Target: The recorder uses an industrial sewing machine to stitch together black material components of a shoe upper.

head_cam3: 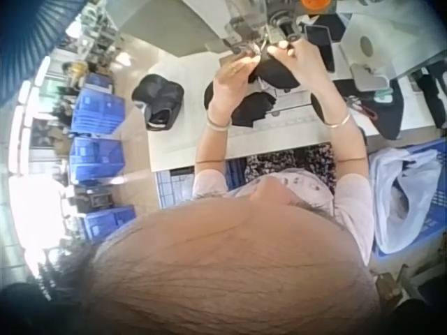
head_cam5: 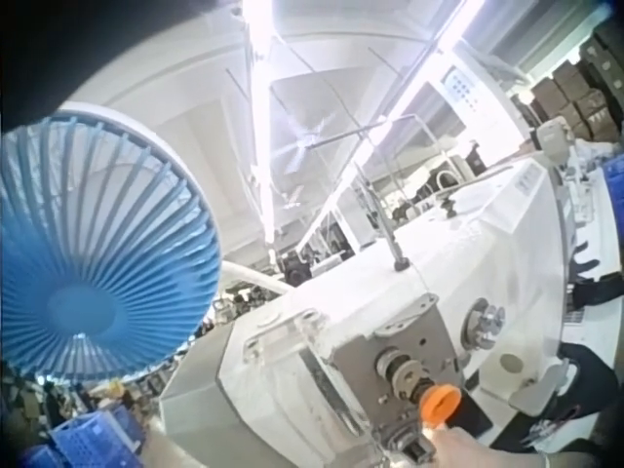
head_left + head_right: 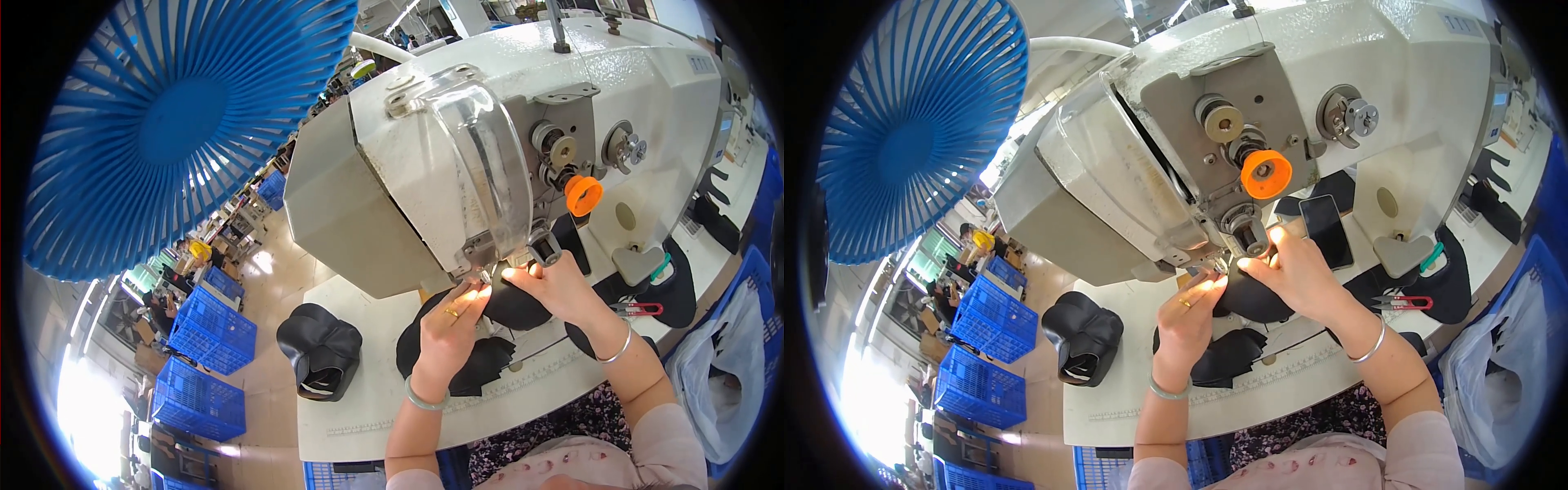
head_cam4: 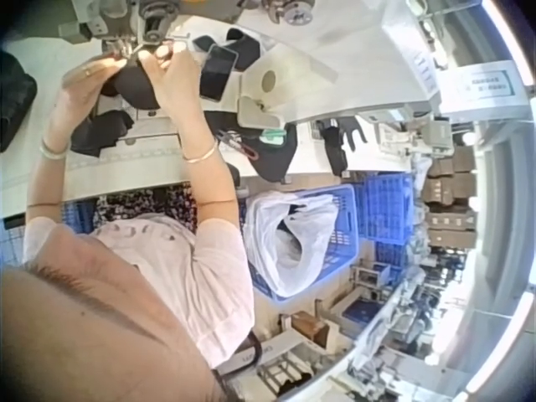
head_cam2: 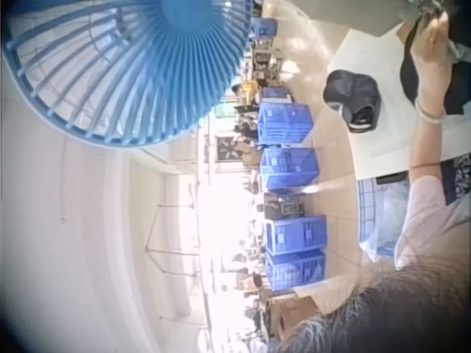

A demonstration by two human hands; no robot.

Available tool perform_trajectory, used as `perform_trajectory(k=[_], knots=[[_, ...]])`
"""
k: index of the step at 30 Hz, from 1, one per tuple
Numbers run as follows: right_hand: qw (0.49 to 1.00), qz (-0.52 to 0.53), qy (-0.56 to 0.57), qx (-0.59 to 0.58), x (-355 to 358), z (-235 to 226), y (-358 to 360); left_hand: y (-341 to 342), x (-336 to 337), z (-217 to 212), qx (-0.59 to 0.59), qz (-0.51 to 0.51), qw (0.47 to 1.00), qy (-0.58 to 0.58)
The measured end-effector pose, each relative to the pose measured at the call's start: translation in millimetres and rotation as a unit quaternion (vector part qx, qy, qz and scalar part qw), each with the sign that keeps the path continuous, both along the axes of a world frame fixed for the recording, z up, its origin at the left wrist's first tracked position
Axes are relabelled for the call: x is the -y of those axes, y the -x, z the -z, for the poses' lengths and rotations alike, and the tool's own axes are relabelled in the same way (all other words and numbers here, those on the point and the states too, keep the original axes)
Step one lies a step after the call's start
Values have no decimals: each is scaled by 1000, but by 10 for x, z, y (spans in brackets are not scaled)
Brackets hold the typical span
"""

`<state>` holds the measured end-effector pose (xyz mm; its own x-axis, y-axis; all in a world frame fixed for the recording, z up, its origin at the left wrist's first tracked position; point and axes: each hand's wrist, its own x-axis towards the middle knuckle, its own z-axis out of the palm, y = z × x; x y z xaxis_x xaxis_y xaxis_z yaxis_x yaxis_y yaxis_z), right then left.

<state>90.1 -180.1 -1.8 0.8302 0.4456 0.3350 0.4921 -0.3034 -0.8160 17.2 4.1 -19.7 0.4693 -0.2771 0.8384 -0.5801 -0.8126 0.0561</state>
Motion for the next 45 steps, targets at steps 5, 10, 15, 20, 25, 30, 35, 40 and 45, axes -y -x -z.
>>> perform_trajectory(k=[5, 10, 15, 20, 25, 30, 35, 40, 45], knots=[[999, 27, 40, -3, 55, -55, 162, -53, -121, 106, -26, 56, 994, 85], [999, -42, -21, 3, 60, 126, -96, -21, -28, 71, -7, 25, 999, 39], [997, -63, -21, 33, 56, 78, -176, -4, -25, 24, -2, 9, 1000, 14], [995, -82, -48, 10, 34, 73, -259, 0, -1, 56, 12, 32, 998, 46], [996, -62, -30, 60, 24, 86, -320, 13, 28, 35, 18, 23, 999, 38], [996, -67, -43, 36, 12, 163, -428, 15, 108, 75, 37, -4, 999, 35], [1000, -11, -10, 5, 13, -82, -238, 11, 39, 105, 47, -1, 998, 48], [996, -63, -61, -10, 65, -48, -358, 6, 111, 58, 64, -18, 998, 8], [991, -70, -105, 38, 58, 93, -384, 64, 155, 67, 49, -43, 998, -1]])
